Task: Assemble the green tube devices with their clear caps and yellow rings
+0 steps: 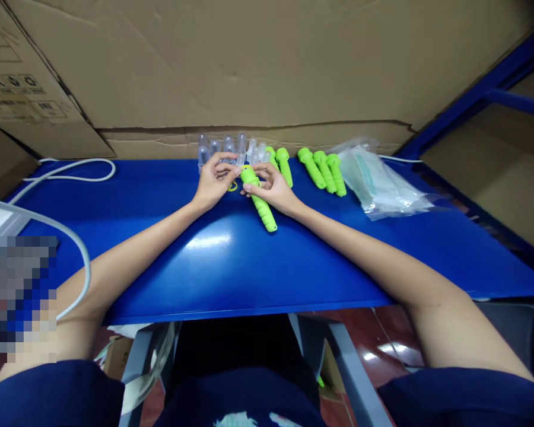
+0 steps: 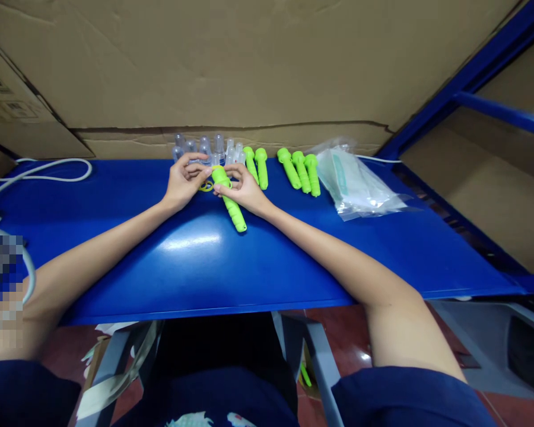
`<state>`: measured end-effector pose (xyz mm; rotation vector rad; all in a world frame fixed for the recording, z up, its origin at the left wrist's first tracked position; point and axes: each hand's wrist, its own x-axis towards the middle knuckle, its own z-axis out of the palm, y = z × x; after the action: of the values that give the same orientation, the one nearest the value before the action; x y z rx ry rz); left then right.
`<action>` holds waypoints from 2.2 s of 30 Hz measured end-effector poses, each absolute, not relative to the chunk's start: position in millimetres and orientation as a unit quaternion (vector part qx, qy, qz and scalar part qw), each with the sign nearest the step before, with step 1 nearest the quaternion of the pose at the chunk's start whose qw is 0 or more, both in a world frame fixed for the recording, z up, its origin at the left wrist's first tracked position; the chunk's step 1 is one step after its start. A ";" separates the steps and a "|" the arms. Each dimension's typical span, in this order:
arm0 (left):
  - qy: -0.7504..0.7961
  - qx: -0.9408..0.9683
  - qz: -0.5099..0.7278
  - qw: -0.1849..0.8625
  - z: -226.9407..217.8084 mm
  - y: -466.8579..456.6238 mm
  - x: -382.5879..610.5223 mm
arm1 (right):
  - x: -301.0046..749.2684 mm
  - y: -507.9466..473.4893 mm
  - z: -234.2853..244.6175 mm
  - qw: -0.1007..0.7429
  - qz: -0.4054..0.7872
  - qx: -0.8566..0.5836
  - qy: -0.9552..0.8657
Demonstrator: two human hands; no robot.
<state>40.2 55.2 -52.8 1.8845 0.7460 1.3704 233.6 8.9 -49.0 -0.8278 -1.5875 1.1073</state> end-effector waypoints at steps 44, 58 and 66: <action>0.286 0.761 0.512 0.278 -45.2 42.1 44.0 | 234.4 3.8 -44.5 0.496 0.465 -0.350 -0.644; 0.269 0.756 0.473 0.363 -41.8 39.2 43.0 | 234.9 9.0 -51.0 0.536 0.444 -0.349 -0.627; 0.276 0.737 0.491 0.372 -39.8 36.5 44.4 | 232.2 6.0 -47.3 0.537 0.426 -0.341 -0.643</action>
<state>44.4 36.5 -39.8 1.8893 0.7085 1.2592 232.2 6.0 -47.3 -0.8125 -1.5313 1.0143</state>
